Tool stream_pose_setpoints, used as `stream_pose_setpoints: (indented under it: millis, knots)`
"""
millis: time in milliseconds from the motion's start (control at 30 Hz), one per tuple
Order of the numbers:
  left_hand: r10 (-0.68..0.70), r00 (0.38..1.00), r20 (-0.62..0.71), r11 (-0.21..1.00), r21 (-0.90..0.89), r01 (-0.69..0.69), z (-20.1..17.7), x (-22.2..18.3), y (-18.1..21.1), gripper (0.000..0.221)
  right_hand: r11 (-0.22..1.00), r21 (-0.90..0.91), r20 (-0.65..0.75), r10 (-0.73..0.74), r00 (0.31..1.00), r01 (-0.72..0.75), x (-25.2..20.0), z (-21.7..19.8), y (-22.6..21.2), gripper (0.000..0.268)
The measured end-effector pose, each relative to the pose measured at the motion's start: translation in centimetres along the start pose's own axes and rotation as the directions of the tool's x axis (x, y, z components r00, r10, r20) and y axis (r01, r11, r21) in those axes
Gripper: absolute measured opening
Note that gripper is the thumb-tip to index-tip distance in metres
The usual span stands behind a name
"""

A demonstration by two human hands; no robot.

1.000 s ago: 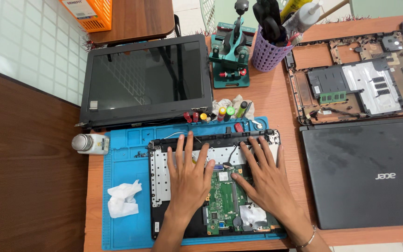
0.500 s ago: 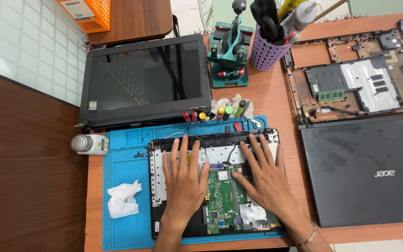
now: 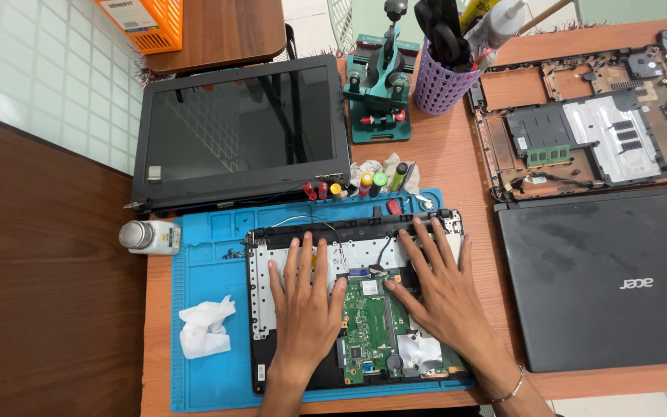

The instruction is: The person cleans the internal components of a disassembled laptop using a white cloth, wiping the metal casing and area around the fan.

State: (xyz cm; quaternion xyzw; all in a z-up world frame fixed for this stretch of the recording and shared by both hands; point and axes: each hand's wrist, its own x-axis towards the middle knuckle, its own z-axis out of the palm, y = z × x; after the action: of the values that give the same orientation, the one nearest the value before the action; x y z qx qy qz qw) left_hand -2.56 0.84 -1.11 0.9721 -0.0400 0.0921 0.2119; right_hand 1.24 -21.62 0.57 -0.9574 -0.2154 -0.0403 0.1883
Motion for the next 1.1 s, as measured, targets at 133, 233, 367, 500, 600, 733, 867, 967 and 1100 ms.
stream_pose_setpoints:
  millis: [133,233,367,500,600,733,867,967,1100]
  knots:
    - [0.02,1.0,-0.015,1.0,0.011,-0.02,0.0,0.1,0.0,0.062,1.0,0.004,-0.011,-0.014,1.0,0.014,0.0,-0.1,0.0,0.08]
    - [0.02,1.0,-0.022,1.0,0.004,-0.02,-0.2,0.1,0.0,0.061,1.0,-0.003,-0.012,-0.015,1.0,0.015,0.0,-0.2,0.0,0.08]
    - [0.028,0.998,-0.058,1.0,-0.012,-0.028,-0.5,0.1,0.1,0.055,0.999,0.047,-0.043,-0.013,0.999,0.015,-0.1,-0.5,-0.1,0.076]
    - [0.027,0.991,-0.134,0.999,-0.034,-0.032,-0.7,0.1,-0.1,0.032,0.994,0.111,-0.134,0.004,0.991,0.011,-0.4,-0.5,0.2,0.049]
    - [-0.034,0.992,-0.121,0.996,-0.085,0.024,-0.9,-0.1,-0.5,0.014,0.99,0.144,-0.224,0.02,0.974,0.013,-0.6,-0.5,0.6,0.013]
    - [-0.053,0.989,-0.139,0.997,-0.061,0.045,-1.5,-0.6,-1.2,0.011,0.982,0.187,-0.189,0.022,0.982,0.014,-0.7,-1.6,0.5,0.017]
    - [-0.106,0.975,-0.196,0.991,-0.097,0.088,-2.8,-1.6,-2.3,0.027,0.966,0.26,-0.211,0.068,0.975,-0.011,-0.8,-3.3,-0.2,0.035]
    - [-0.289,0.943,-0.165,0.93,-0.283,0.236,-4.1,-2.7,-3.3,0.037,0.925,0.35,-0.184,0.221,0.958,-0.147,-1.4,-3.8,-0.1,0.045]
    - [-0.497,0.866,-0.046,0.786,-0.446,0.427,-4.5,-4.0,-4.7,0.043,0.745,0.622,-0.127,0.401,0.907,-0.242,-2.7,-2.6,1.2,0.056]
